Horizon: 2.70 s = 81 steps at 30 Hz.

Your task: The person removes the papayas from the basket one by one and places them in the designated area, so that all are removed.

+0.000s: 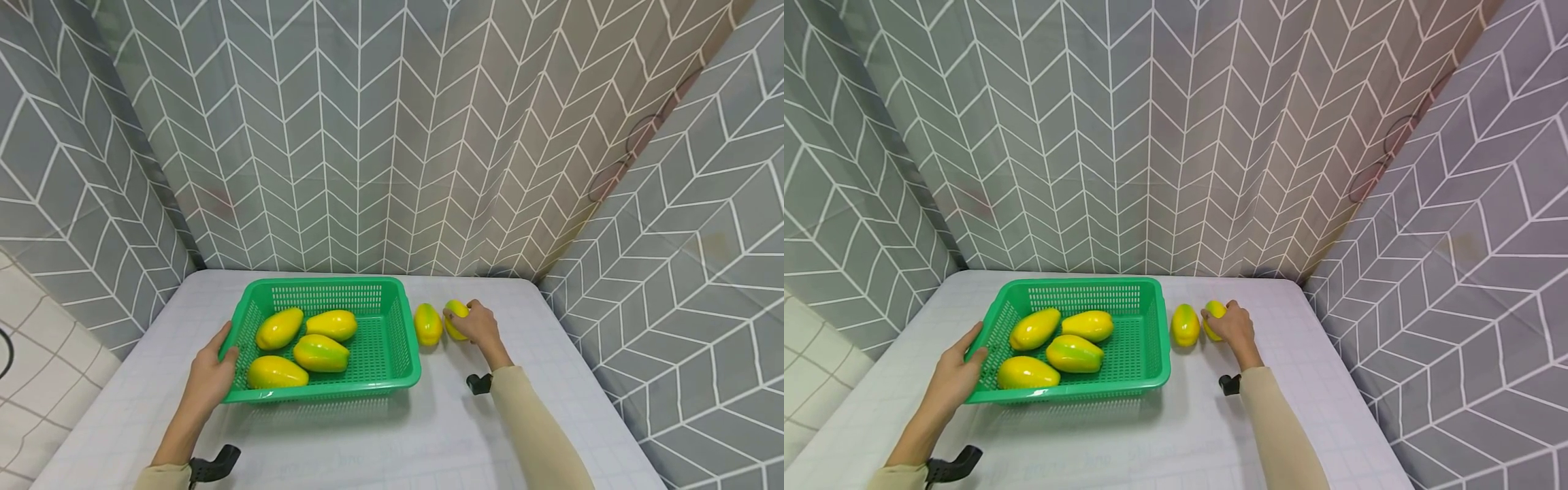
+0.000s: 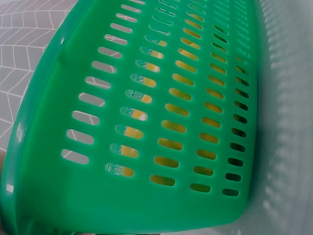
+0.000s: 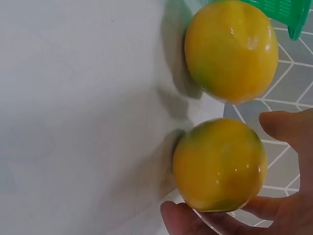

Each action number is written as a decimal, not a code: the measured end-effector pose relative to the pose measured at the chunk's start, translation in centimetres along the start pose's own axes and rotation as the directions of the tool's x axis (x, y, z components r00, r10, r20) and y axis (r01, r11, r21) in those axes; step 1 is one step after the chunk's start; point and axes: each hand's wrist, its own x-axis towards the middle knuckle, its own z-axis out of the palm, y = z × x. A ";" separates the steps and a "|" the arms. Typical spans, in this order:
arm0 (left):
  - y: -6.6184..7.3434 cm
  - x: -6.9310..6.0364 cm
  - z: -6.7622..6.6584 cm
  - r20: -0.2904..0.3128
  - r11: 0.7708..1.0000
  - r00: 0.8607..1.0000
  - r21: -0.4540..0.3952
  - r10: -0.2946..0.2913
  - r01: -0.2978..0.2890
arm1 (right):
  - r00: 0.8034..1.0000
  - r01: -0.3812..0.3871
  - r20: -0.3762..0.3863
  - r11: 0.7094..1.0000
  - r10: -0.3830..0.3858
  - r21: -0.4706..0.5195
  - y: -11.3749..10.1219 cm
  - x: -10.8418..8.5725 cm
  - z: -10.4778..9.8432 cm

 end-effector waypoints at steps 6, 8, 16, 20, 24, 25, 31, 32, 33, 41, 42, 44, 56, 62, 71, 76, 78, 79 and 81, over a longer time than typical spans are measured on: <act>-0.2 0.1 0.1 -0.008 1.000 1.000 -0.001 0.001 -0.001 | 0.999 0.021 -0.038 0.999 -0.023 -0.050 0.1 -0.1 -0.4; -0.1 0.1 0.1 -0.009 1.000 1.000 0.000 0.001 -0.001 | 0.999 0.018 -0.042 0.999 -0.020 -0.049 0.1 -0.2 -0.5; 0.0 -0.1 0.1 -0.007 1.000 1.000 -0.003 0.002 -0.002 | 0.998 0.022 -0.053 0.999 -0.025 -0.043 0.1 -0.1 -1.0; 0.0 -0.1 0.1 -0.006 1.000 1.000 -0.003 0.008 -0.008 | 0.998 0.023 -0.063 0.999 -0.026 -0.046 0.1 0.0 -1.1; -0.1 -0.1 0.0 0.000 1.000 1.000 -0.005 0.011 -0.011 | 0.996 0.018 -0.084 0.999 -0.022 -0.048 -0.2 0.1 -1.2; -0.1 0.0 0.0 0.004 1.000 1.000 -0.007 0.008 -0.008 | 0.995 0.017 -0.093 0.999 -0.021 -0.048 -0.3 0.0 -1.3; -0.2 0.1 0.0 0.028 1.000 1.000 -0.010 -0.007 0.007 | 0.987 0.084 -0.134 0.995 -0.090 -0.051 -2.3 -0.2 -1.6; -0.2 0.0 -0.1 0.030 1.000 1.000 -0.011 -0.006 0.006 | 0.984 0.106 -0.139 0.993 -0.112 -0.048 -2.7 -0.2 -1.7; -0.2 0.0 -0.1 0.032 1.000 0.999 -0.013 -0.004 0.004 | 0.981 0.130 -0.142 0.991 -0.135 -0.041 -3.3 -0.3 -1.7; -0.2 -0.2 -0.2 0.039 1.000 0.999 -0.003 0.009 -0.009 | 0.954 0.266 -0.140 0.964 -0.263 0.000 -6.4 -1.0 -1.9; -0.2 -0.3 -0.2 0.041 1.000 0.999 0.001 0.009 -0.009 | 0.951 0.280 -0.140 0.960 -0.275 0.012 -6.7 -1.1 -1.9; -0.1 -0.5 -0.3 0.042 1.000 0.999 0.007 0.011 -0.012 | 0.944 0.307 -0.136 0.951 -0.299 0.036 -7.3 -1.3 -1.8; 0.0 -1.2 -0.4 0.070 1.000 0.997 0.009 -0.016 0.016 | 0.906 0.421 -0.099 0.899 -0.411 0.125 -9.4 -1.8 -1.2; 0.0 -1.6 -0.4 0.064 1.000 0.998 0.020 -0.010 0.009 | 0.884 0.467 -0.080 0.872 -0.460 0.149 -10.7 -2.3 -1.0; 0.0 -2.1 -0.4 0.062 1.000 0.998 0.006 -0.017 0.017 | 0.849 0.526 -0.061 0.827 -0.525 0.197 -13.2 -3.5 -0.2; -0.1 -2.3 -0.3 0.062 1.000 0.998 -0.002 -0.011 0.011 | 0.830 0.548 -0.026 0.806 -0.557 0.224 -14.2 -4.1 0.3; -0.1 -2.3 -0.4 0.068 1.000 0.998 -0.004 -0.015 0.015 | 0.824 0.554 -0.012 0.799 -0.567 0.233 -14.6 -4.2 0.5; 0.0 -2.3 -0.4 0.069 1.000 0.998 0.001 -0.014 0.014 | 0.818 0.560 -0.008 0.794 -0.575 0.237 -14.7 -4.3 0.6; 0.0 -2.4 -0.5 0.069 1.000 0.998 0.006 -0.011 0.010 | 0.811 0.568 0.001 0.789 -0.585 0.235 -15.0 -4.4 0.7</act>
